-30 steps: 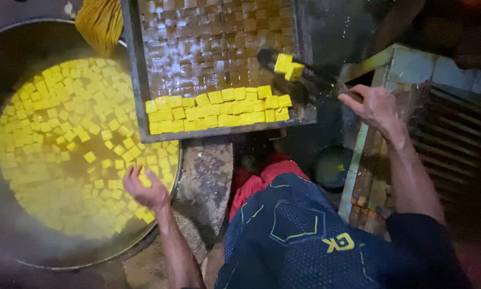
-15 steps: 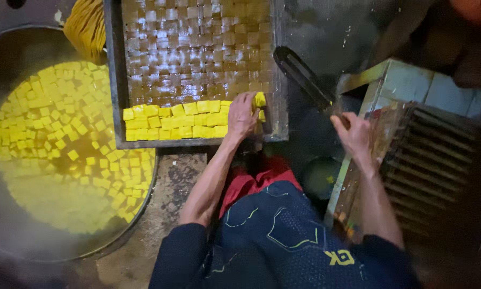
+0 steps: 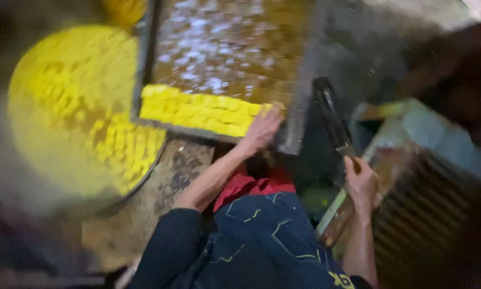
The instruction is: The person uses a slotted skimmer to scoop yellow tofu cubes out of a large vat of hot water and transfers them into a slatted draining tray, occasionally arranging the cubes in the tray by hand and repositioning the tray between scoops.
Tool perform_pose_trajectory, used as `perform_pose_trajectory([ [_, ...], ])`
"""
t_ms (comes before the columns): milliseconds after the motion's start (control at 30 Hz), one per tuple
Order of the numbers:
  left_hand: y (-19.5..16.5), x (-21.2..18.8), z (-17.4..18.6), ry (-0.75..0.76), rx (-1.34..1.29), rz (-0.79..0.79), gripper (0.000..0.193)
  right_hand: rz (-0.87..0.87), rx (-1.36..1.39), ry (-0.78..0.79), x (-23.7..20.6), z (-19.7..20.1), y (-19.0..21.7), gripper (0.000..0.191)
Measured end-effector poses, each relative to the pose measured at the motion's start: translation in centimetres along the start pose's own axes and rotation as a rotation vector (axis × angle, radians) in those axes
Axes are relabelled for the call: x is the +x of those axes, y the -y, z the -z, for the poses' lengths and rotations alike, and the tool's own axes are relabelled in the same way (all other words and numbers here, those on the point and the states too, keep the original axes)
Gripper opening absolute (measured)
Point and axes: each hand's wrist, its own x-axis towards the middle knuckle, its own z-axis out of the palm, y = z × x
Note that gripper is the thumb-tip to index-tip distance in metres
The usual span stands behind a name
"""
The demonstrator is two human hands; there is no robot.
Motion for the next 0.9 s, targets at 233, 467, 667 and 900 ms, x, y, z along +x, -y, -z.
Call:
perform_pose_trajectory([
  [233, 4.7, -8.4, 6.2, -0.294, -0.327, 0.427, 0.042, 0.439, 0.123, 0.039, 1.9, -7.9, 11.9, 0.046],
  [467, 13.1, -33.1, 14.2, -0.669, -0.386, 1.429, 0.040, 0.713, 0.231, 0.527, -3.3, -24.7, 28.2, 0.032],
  [667, 16.9, -49.6, 15.4, -0.488, 0.087, 1.507, 0.043, 0.505, 0.262, 1.041, -15.7, -44.4, 39.5, 0.030],
  [900, 18.2, -51.8, 15.1, -0.401, -0.019, 1.536, 0.050, 0.370, -0.031, 0.971, -21.9, -58.1, 43.7, 0.051],
])
